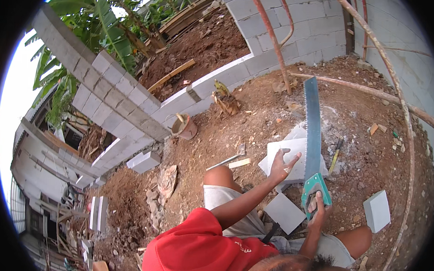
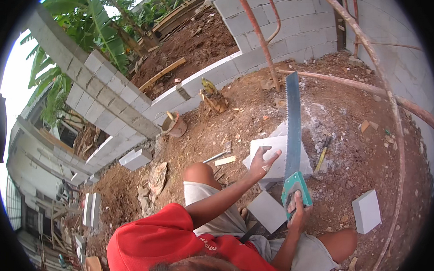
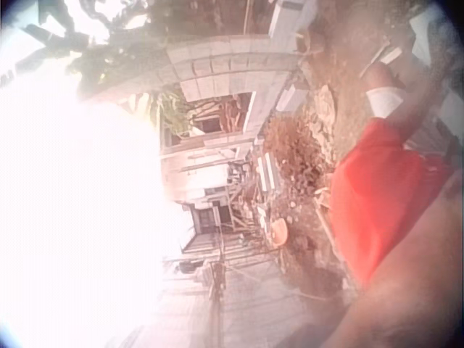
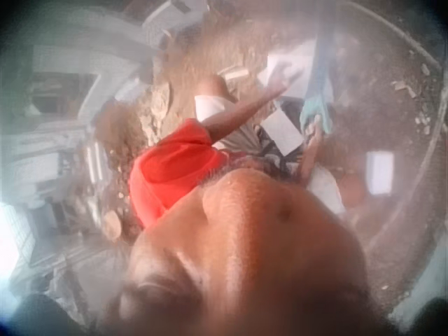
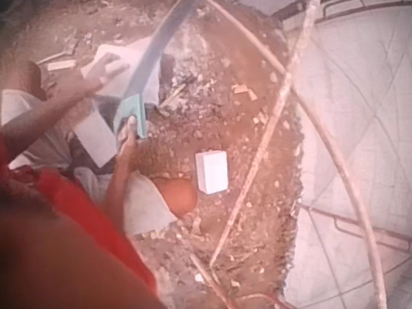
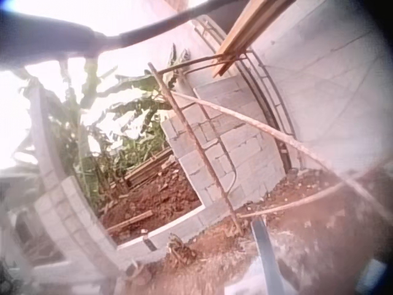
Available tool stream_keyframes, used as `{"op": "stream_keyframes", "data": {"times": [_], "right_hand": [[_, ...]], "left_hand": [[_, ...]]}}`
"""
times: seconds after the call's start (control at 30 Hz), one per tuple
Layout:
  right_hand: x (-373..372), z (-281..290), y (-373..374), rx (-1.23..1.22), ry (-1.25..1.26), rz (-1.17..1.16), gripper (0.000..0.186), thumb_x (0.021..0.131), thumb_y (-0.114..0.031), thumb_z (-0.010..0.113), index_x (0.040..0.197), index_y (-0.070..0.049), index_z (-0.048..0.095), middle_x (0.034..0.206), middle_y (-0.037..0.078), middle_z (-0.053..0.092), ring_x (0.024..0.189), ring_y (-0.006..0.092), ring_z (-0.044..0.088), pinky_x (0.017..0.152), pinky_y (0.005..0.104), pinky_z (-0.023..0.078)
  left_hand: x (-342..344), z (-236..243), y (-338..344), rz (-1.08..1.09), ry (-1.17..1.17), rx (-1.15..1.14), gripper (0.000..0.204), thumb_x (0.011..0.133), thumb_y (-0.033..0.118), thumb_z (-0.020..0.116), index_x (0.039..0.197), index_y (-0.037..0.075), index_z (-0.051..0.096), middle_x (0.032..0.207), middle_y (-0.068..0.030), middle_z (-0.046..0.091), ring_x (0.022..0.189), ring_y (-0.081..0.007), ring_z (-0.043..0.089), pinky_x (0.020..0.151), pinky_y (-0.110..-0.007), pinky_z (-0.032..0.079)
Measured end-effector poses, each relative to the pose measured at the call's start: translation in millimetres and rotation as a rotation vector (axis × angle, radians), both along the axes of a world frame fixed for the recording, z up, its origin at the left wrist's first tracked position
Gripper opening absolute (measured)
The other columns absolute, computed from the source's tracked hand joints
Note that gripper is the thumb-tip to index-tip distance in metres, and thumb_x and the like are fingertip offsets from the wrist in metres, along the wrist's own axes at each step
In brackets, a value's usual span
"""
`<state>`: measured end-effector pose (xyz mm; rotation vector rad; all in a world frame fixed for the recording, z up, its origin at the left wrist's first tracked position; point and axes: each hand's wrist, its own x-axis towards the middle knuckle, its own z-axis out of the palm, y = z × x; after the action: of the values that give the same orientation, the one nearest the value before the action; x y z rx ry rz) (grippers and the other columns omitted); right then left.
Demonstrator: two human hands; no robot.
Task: The person measures and cuts a white block with a hand saw, then applies mortar to the block and places it onto a partially built wall. The person uses a hammer to adjust the block's position and applies additional mortar to the wall surface.
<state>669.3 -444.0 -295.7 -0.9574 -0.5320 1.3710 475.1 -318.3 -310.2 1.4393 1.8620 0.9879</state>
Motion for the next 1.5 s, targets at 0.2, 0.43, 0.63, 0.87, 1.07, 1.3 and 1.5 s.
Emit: {"op": "stream_keyframes", "data": {"times": [0.2,0.43,0.63,0.87,1.07,1.3,1.5], "right_hand": [[-11.5,-22.5,0.6,-0.136,-0.087,-0.099,0.029,0.104,-0.024,0.069,0.081,-0.014,0.055,0.062,-0.006,0.041,0.052,0.0053,0.037,0.049,0.0256,0.03],[-18.3,-30.7,4.9,-0.159,-0.107,-0.041,0.034,0.107,-0.024,0.065,0.077,-0.013,0.052,0.066,-0.006,0.039,0.057,0.0051,0.035,0.054,0.0254,0.028],[-14.4,-38.6,14.1,-0.188,-0.152,-0.018,0.03,0.106,-0.021,0.066,0.08,-0.012,0.054,0.066,-0.006,0.038,0.059,0.0055,0.036,0.056,0.0255,0.028],[-20.1,-46.2,4.3,-0.15,-0.226,0.019,0.027,0.105,-0.021,0.068,0.084,-0.011,0.054,0.066,-0.005,0.043,0.058,0.0061,0.037,0.055,0.0256,0.029],[-18.1,-31.0,1.0,-0.107,-0.317,-0.001,0.023,0.104,-0.018,0.068,0.086,-0.008,0.058,0.065,-0.004,0.048,0.055,0.006,0.041,0.053,0.0261,0.032],[-2.6,1.3,-2.4,-0.154,-0.583,0.066,0.018,0.103,-0.022,0.072,0.1,-0.006,0.064,0.073,-0.004,0.056,0.06,0.0043,0.048,0.055,0.0241,0.036],[-4.2,34.9,-5.2,-0.196,-0.762,0.162,0.026,0.103,-0.023,0.072,0.115,-0.001,0.065,0.078,-0.001,0.061,0.069,0.0069,0.053,0.061,0.0271,0.043]], "left_hand": [[8.7,-19.1,-68.0,-0.335,0.613,-0.287,0.118,0.075,0.055,0.087,0.165,0.008,0.027,0.171,-0.0312,0.014,0.161,-0.0453,0.01,0.127,-0.067,0.007],[-6.4,-94.9,-34.3,-0.246,0.802,0.082,0.138,0.057,0.043,0.096,0.168,0.011,0.021,0.173,-0.0239,0.013,0.163,-0.042,0.004,0.126,-0.071,-0.002],[-32.6,-62.5,-18.1,-0.327,0.66,-0.025,0.137,0.054,0.039,0.099,0.167,0.015,0.025,0.175,-0.0164,0.016,0.164,-0.0376,0.006,0.124,-0.076,-0.002],[-48.6,-74.5,7.4,-0.218,0.615,-0.033,0.133,0.057,0.047,0.097,0.167,0.017,0.028,0.174,-0.0171,0.017,0.163,-0.0404,0.005,0.121,-0.078,0.002],[-25.9,-80.8,45.4,-0.181,0.657,-0.06,0.129,0.063,0.056,0.093,0.167,0.018,0.028,0.175,-0.0185,0.015,0.161,-0.0465,0.003,0.116,-0.085,0.008],[-42.6,-79.6,38.1,-0.145,0.707,-0.112,0.124,0.06,0.055,0.097,0.163,0.03,0.034,0.172,-0.0081,0.023,0.161,-0.0367,0.013,0.116,-0.083,0.017],[-47.4,-72.0,46.7,-0.202,0.695,-0.15,0.126,0.057,0.051,0.1,0.162,0.03,0.036,0.172,-0.01,0.023,0.16,-0.0378,0.013,0.117,-0.081,0.016]]}}
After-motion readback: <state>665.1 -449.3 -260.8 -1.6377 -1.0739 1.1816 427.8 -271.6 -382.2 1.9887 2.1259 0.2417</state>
